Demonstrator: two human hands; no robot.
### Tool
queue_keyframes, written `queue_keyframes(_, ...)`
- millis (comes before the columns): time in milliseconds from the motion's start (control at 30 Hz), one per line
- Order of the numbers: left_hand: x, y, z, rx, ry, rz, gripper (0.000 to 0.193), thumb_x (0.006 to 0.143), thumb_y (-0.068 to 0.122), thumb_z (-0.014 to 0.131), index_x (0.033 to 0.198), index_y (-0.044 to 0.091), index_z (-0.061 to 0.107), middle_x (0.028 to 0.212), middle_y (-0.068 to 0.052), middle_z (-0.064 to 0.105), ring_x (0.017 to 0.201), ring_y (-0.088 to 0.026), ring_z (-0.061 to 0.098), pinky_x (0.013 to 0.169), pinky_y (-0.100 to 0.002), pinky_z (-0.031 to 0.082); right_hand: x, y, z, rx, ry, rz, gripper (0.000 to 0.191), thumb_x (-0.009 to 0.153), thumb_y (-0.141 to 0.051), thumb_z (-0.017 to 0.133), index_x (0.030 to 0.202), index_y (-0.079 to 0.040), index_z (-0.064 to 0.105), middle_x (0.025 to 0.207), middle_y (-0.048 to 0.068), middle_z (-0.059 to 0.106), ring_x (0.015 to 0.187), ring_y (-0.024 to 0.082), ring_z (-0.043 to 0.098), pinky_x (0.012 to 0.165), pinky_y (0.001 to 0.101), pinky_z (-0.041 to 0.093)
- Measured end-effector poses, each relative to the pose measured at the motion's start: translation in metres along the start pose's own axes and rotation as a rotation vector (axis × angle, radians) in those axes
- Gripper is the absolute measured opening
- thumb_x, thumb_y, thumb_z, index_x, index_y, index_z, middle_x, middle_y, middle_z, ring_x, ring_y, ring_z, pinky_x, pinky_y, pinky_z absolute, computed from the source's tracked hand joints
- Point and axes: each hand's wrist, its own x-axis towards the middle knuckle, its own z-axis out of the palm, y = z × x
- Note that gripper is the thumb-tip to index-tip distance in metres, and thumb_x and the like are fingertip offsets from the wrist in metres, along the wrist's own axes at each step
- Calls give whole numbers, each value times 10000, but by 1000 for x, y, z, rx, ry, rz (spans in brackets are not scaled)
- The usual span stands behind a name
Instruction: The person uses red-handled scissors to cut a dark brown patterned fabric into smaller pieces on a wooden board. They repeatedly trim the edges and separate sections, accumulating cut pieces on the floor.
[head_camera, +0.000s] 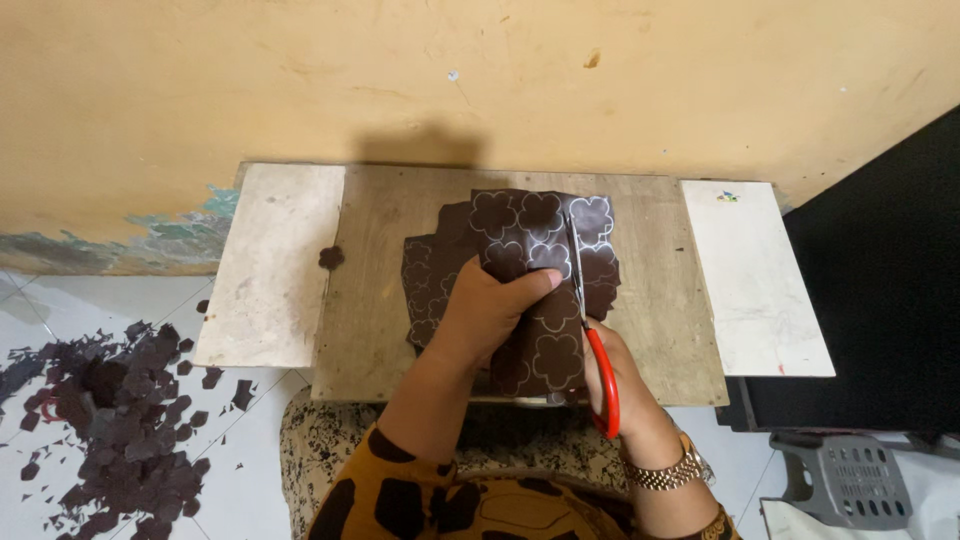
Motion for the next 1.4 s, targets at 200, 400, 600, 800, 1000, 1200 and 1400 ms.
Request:
queue_keyframes(200, -1, -6, 5, 109, 96, 22, 278, 857, 199, 788, 1035, -7, 735, 933, -55, 748, 804, -115, 688, 717, -283, 575, 3, -4, 4, -102, 46, 121, 581, 1023, -468, 418, 1329, -2, 582, 1178, 56, 715, 1054, 130, 654, 908, 299, 541)
queue_keyframes(400, 1, -8, 4, 74, 121, 28, 244, 853, 170, 778, 1013, -9, 742, 907, -54, 754, 776, -120, 689, 694, -287, 569, -1, -6, 0, -201, -35, -100, 612, 1063, -501, 367, 1272, 17, 616, 1118, 62, 732, 1035, 127, 659, 924, 287, 537)
queue_keyframes(600, 1, -8, 3, 97, 127, 47, 234, 862, 156, 777, 1023, -9, 740, 925, -51, 753, 793, -116, 689, 708, -285, 573, -2, 1, 0, -164, 57, 42, 560, 1031, -522, 404, 1035, -19, 652, 735, 4, 632, 593, 108, 548, 514, 257, 454)
queue_keyframes(800, 2, -4, -2, 103, 89, 25, 245, 849, 169, 773, 1020, -3, 741, 920, -58, 758, 793, -127, 704, 715, -289, 583, -2, 4, -3, -295, 65, 6, 588, 1006, -613, 416, 813, -75, 553, 579, -22, 515, 488, 85, 500, 455, 248, 424)
queue_keyframes(1000, 2, -6, -4, 168, 116, 49, 271, 849, 204, 784, 1021, 0, 740, 921, -51, 751, 802, -121, 689, 711, -286, 573, -1, 7, -5, -273, 84, 40, 566, 982, -613, 434, 821, -85, 560, 578, -12, 497, 477, 101, 484, 448, 261, 416)
queue_keyframes(1200, 2, 6, -26, 0, -28, -38, 350, 970, 309, 698, 1088, -20, 717, 944, -73, 738, 814, -175, 670, 749, -350, 541, 0, 9, -19, -117, -55, 9, 568, 979, -641, 473, 796, -104, 500, 640, -2, 497, 520, 97, 480, 480, 254, 429)
queue_keyframes(1400, -1, 26, -32, -368, -221, -127, 300, 871, 224, 694, 1106, 37, 700, 1008, -47, 764, 943, -172, 722, 892, -348, 582, -5, 6, -19, -152, -97, -20, 509, 981, -586, 495, 802, -110, 512, 605, -6, 512, 519, 93, 489, 484, 244, 418)
